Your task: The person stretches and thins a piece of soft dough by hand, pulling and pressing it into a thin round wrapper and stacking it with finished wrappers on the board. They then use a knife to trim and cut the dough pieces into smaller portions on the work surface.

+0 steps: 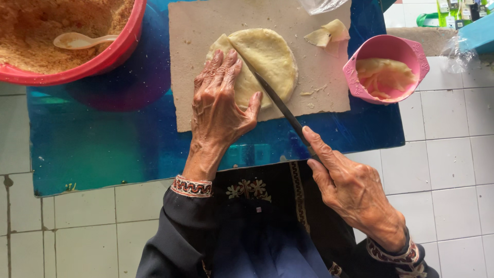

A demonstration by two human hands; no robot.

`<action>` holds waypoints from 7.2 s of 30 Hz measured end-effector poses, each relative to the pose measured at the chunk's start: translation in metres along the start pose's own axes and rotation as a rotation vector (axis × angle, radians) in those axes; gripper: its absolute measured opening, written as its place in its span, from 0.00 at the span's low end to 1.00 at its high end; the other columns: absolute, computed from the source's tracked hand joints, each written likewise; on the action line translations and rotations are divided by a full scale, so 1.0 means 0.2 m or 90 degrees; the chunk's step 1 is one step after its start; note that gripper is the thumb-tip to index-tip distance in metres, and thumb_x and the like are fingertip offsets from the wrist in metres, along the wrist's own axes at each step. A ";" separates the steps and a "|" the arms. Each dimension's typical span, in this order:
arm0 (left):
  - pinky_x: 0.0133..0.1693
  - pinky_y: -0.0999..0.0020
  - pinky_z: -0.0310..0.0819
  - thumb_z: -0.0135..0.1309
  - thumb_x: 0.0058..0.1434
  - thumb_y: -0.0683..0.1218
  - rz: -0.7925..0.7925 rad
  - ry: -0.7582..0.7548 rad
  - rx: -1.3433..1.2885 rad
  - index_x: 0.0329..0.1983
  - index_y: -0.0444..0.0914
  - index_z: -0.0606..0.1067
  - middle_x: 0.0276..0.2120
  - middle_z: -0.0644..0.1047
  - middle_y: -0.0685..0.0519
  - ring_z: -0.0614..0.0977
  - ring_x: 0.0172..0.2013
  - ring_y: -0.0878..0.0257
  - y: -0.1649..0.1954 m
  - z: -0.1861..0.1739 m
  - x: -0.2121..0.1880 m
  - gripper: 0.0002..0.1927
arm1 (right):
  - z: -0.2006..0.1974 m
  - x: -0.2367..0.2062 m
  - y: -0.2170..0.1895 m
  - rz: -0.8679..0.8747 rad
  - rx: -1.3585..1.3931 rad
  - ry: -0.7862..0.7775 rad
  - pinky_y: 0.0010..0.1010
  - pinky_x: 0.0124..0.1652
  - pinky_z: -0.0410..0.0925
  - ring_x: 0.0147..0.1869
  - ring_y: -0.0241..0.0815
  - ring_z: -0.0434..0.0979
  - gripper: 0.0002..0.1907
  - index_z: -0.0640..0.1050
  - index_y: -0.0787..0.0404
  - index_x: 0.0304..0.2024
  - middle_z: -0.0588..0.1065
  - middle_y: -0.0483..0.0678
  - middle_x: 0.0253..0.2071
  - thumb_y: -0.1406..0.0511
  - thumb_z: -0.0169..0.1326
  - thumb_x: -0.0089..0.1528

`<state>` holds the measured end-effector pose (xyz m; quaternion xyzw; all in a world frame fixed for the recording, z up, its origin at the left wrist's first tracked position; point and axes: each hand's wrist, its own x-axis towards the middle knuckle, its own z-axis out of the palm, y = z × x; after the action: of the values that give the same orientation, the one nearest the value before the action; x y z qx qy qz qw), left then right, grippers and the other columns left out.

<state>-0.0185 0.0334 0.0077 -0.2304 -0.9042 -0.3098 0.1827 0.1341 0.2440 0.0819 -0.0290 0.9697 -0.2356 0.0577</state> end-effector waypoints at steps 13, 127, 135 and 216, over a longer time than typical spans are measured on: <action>0.69 0.51 0.57 0.65 0.56 0.50 0.001 -0.003 -0.001 0.61 0.28 0.73 0.65 0.72 0.38 0.69 0.68 0.44 0.00 -0.01 0.00 0.34 | 0.00 0.02 0.01 -0.058 0.025 0.057 0.39 0.29 0.74 0.31 0.54 0.81 0.34 0.61 0.52 0.72 0.80 0.56 0.43 0.66 0.54 0.64; 0.32 0.76 0.72 0.52 0.70 0.39 -0.364 0.278 -0.353 0.71 0.37 0.54 0.45 0.79 0.50 0.75 0.29 0.72 -0.15 -0.29 -0.23 0.30 | 0.14 0.12 -0.20 -0.168 0.041 0.053 0.38 0.28 0.74 0.31 0.53 0.81 0.34 0.63 0.54 0.71 0.80 0.54 0.39 0.65 0.56 0.62; 0.33 0.73 0.69 0.58 0.65 0.39 -0.386 0.292 -0.307 0.64 0.37 0.64 0.44 0.74 0.51 0.71 0.33 0.66 -0.13 -0.28 -0.21 0.26 | 0.19 0.11 -0.20 -0.164 0.012 0.061 0.36 0.23 0.70 0.23 0.48 0.76 0.34 0.62 0.53 0.72 0.78 0.50 0.31 0.65 0.56 0.63; 0.52 0.48 0.51 0.70 0.52 0.50 -0.133 0.099 0.011 0.50 0.40 0.80 0.52 0.76 0.56 0.71 0.55 0.59 -0.08 -0.23 -0.21 0.23 | 0.09 -0.27 -0.06 -0.082 -0.240 -0.071 0.42 0.14 0.66 0.12 0.49 0.67 0.41 0.58 0.47 0.75 0.69 0.48 0.23 0.64 0.56 0.61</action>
<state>0.0163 -0.0204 0.0140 -0.1087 -0.9090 -0.3363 0.2212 0.1900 0.2297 0.0763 -0.1143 0.9881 -0.0510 0.0896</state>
